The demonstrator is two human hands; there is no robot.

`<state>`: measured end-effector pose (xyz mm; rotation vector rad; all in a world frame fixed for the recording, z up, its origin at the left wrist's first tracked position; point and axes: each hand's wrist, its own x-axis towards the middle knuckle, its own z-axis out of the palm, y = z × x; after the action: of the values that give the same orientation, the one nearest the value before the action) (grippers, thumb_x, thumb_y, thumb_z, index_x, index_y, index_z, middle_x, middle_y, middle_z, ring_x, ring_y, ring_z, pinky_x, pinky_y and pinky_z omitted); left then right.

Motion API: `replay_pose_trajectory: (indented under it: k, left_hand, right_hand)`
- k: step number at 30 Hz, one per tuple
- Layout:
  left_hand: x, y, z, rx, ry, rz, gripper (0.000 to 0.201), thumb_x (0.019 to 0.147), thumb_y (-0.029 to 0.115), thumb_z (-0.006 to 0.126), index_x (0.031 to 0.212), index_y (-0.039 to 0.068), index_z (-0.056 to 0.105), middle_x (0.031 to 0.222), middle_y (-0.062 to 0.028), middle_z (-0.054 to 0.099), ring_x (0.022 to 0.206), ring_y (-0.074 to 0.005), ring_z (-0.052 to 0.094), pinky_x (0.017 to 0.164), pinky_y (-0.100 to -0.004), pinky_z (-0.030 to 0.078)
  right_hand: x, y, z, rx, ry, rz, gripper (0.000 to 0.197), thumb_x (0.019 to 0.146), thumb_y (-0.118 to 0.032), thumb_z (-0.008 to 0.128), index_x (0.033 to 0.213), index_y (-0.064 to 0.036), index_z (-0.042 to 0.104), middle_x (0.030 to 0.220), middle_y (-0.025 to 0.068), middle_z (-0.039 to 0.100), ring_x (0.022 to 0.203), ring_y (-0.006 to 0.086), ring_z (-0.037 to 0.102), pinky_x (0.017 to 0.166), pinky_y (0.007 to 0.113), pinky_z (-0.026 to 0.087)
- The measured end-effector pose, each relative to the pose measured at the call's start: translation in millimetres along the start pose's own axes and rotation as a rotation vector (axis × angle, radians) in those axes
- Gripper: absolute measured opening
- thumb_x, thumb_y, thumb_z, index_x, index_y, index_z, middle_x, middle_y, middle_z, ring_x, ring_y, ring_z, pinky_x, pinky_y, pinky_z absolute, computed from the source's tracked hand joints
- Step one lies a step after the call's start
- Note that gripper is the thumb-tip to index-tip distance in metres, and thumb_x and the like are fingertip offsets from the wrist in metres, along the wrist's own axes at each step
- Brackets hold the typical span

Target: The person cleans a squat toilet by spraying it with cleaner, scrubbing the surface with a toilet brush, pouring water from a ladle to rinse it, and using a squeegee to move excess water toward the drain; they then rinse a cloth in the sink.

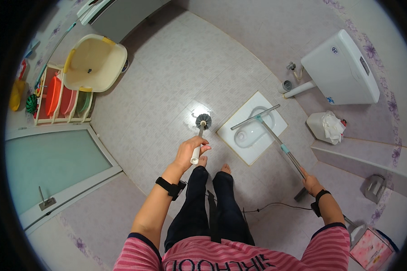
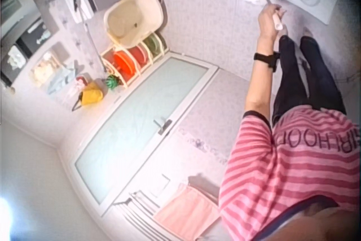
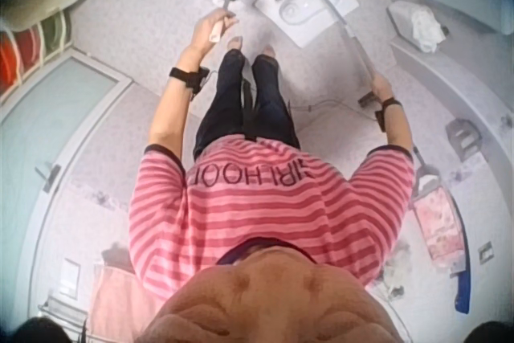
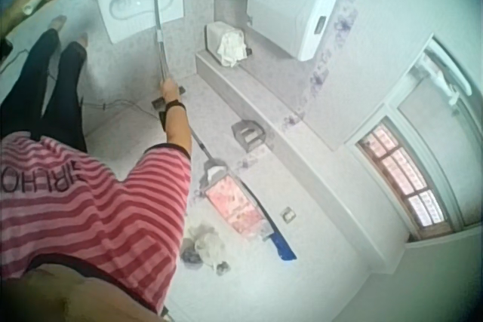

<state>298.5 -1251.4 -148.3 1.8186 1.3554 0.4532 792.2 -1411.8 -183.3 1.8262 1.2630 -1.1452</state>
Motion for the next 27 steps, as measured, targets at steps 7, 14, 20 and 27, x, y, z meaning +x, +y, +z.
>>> replay_pose_trajectory:
  k: [7,14,20,27]
  left_hand:
    - [-32,-7,-41,0.075,0.076,-0.008,0.017,0.075,0.021,0.064,0.079,0.004,0.060,0.077,-0.0089,0.060,0.067,-0.0272,0.058,0.059,-0.0331,0.046]
    - [-65,-23,-76,0.061,0.148,-0.102,0.015,0.076,0.020,0.064,0.080,0.005,0.060,0.078,-0.0083,0.060,0.068,-0.0264,0.058,0.060,-0.0321,0.046]
    - [-74,-45,-85,0.104,0.189,-0.102,0.015,0.076,0.020,0.064,0.081,0.006,0.060,0.079,-0.0084,0.060,0.067,-0.0261,0.058,0.060,-0.0311,0.046]
    - [-82,-43,-85,0.123,0.179,-0.155,0.015,0.076,0.016,0.064,0.082,0.004,0.059,0.079,-0.0101,0.060,0.068,-0.0240,0.058,0.060,-0.0297,0.046]
  right_hand:
    - [4,-59,20,-0.082,0.144,-0.274,0.059,0.083,-0.012,0.041,0.134,-0.0314,0.019,0.082,0.0216,0.058,0.075,0.0386,0.055,0.068,0.045,0.043]
    - [56,-195,31,-0.083,0.210,-0.571,0.056,0.082,-0.005,0.035,0.132,-0.0283,0.029,0.074,0.0199,0.058,0.066,0.0350,0.056,0.062,0.042,0.044]
    - [78,-303,25,-0.290,0.216,-0.568,0.056,0.081,-0.005,0.039,0.132,-0.0275,0.030,0.076,0.0159,0.061,0.072,0.0308,0.060,0.063,0.039,0.048]
    - [59,-251,24,-0.322,0.223,-0.441,0.066,0.077,0.002,0.045,0.131,-0.0337,0.031,0.079,0.0140,0.060,0.078,0.0287,0.060,0.067,0.037,0.048]
